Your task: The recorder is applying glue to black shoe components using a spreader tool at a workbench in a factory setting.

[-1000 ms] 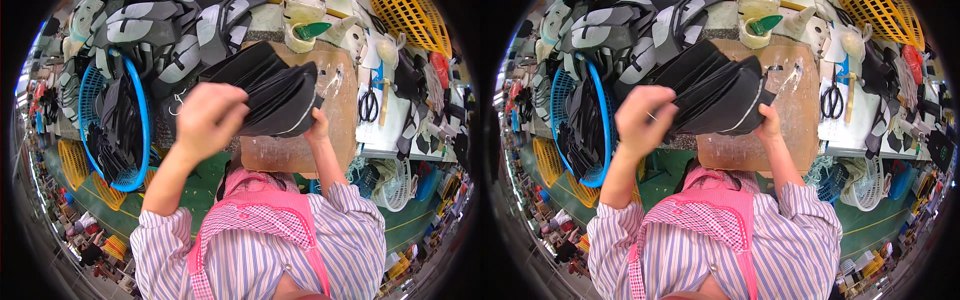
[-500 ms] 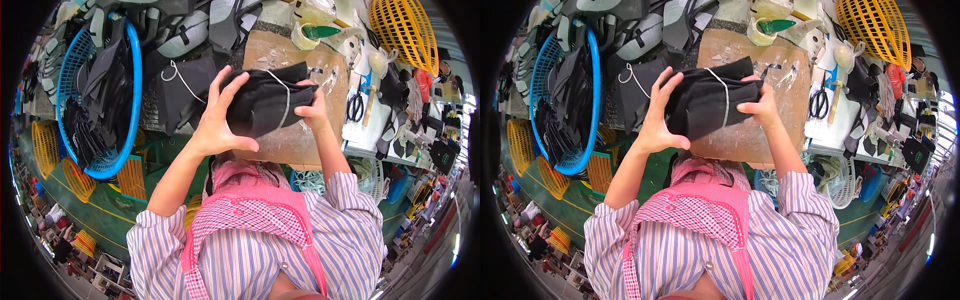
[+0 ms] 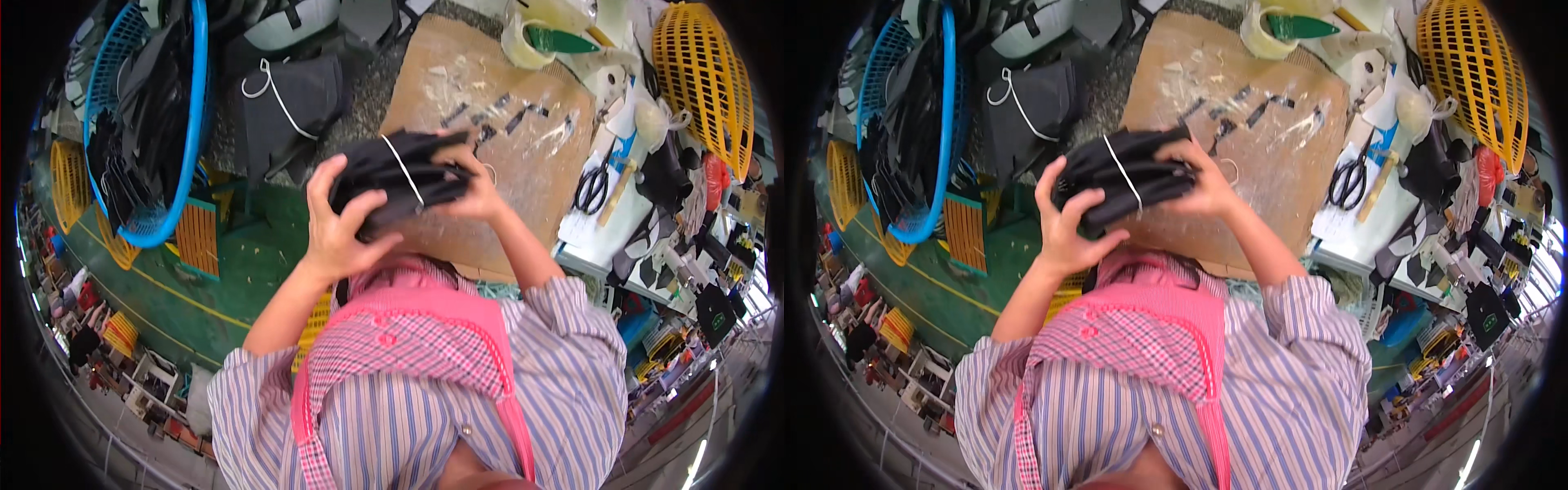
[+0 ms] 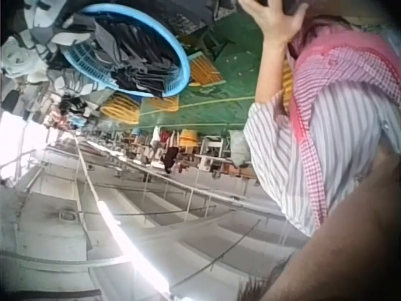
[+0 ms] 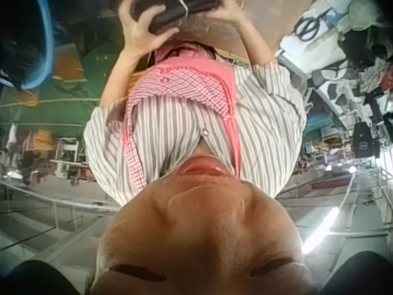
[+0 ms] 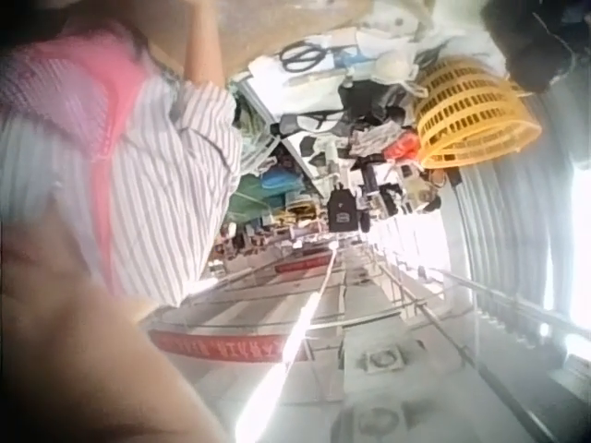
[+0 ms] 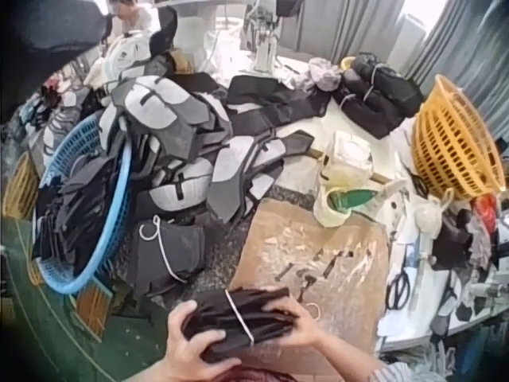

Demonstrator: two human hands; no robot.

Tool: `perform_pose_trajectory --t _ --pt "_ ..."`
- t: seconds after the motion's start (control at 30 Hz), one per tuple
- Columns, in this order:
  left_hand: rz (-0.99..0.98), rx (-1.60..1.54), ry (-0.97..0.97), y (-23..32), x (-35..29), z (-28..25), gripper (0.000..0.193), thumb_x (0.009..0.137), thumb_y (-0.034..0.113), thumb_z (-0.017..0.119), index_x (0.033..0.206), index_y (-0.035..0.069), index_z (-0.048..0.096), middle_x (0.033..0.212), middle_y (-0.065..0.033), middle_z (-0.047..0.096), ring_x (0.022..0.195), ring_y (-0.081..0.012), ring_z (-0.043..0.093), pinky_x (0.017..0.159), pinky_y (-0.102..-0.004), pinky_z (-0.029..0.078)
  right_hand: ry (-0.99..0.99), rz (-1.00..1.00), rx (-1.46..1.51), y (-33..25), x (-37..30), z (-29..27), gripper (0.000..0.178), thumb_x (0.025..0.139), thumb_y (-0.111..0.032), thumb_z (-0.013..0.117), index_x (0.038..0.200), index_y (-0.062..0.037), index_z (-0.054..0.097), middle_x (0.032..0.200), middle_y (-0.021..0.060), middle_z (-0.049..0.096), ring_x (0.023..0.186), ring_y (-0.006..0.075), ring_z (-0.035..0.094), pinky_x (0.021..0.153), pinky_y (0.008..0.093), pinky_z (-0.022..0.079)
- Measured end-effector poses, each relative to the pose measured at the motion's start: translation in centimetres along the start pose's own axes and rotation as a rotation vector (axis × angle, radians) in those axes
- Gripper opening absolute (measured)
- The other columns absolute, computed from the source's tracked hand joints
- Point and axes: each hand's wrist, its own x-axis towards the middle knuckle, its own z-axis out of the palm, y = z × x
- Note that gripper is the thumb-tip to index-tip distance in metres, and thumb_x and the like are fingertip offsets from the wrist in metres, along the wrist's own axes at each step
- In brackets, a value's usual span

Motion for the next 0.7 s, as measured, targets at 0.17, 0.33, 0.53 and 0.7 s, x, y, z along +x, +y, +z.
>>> perform_pose_trajectory --t 0.17,0.33,0.53,0.7 --pt "-0.099 0.167 -0.088 -1.5 1.4 0.5 0.074 0.043 0.026 0.077 0.110 0.016 0.049 0.116 -0.0159 0.033 0.110 -0.0342 0.035 0.085 -0.0482 0.030 0.156 -0.251 -0.475 -3.7 2.9 -3.4 0.047 0.055 -0.027 0.070 0.094 -0.0073 0.055 0.097 0.0119 0.048 0.097 0.0268 0.045 0.083 0.0330 0.035" --pt "-0.143 0.166 -0.139 0.3 2.1 0.9 0.076 0.041 0.024 0.076 0.112 0.022 0.048 0.127 -0.0175 0.027 0.116 -0.0354 0.028 0.082 -0.0529 0.030 0.091 -0.040 -0.855 -7.1 4.2 0.7 0.021 0.064 -0.021 0.064 0.074 -0.0051 0.053 0.069 0.0081 0.049 0.063 0.0248 0.048 0.057 0.0315 0.038" --pt "-0.078 0.103 -0.069 -0.2 2.5 1.7 0.053 0.047 0.025 0.070 0.098 0.021 0.055 0.122 -0.0132 0.035 0.114 -0.0337 0.032 0.080 -0.0505 0.031 0.414 0.311 0.143 -5.7 3.5 0.3 0.007 0.075 -0.005 0.055 0.069 -0.0006 0.056 0.067 0.0017 0.052 0.064 0.0104 0.048 0.060 0.0222 0.039" --pt "-0.192 -0.196 0.069 -4.1 1.5 1.2 0.056 0.046 0.025 0.073 0.099 0.016 0.055 0.123 -0.0153 0.035 0.110 -0.0316 0.038 0.088 -0.0404 0.033 0.467 0.375 1.107 -2.1 2.1 -3.6 0.010 0.083 -0.014 0.045 0.081 -0.0041 0.047 0.059 -0.0016 0.034 0.051 0.0097 0.034 0.048 0.0203 0.029"
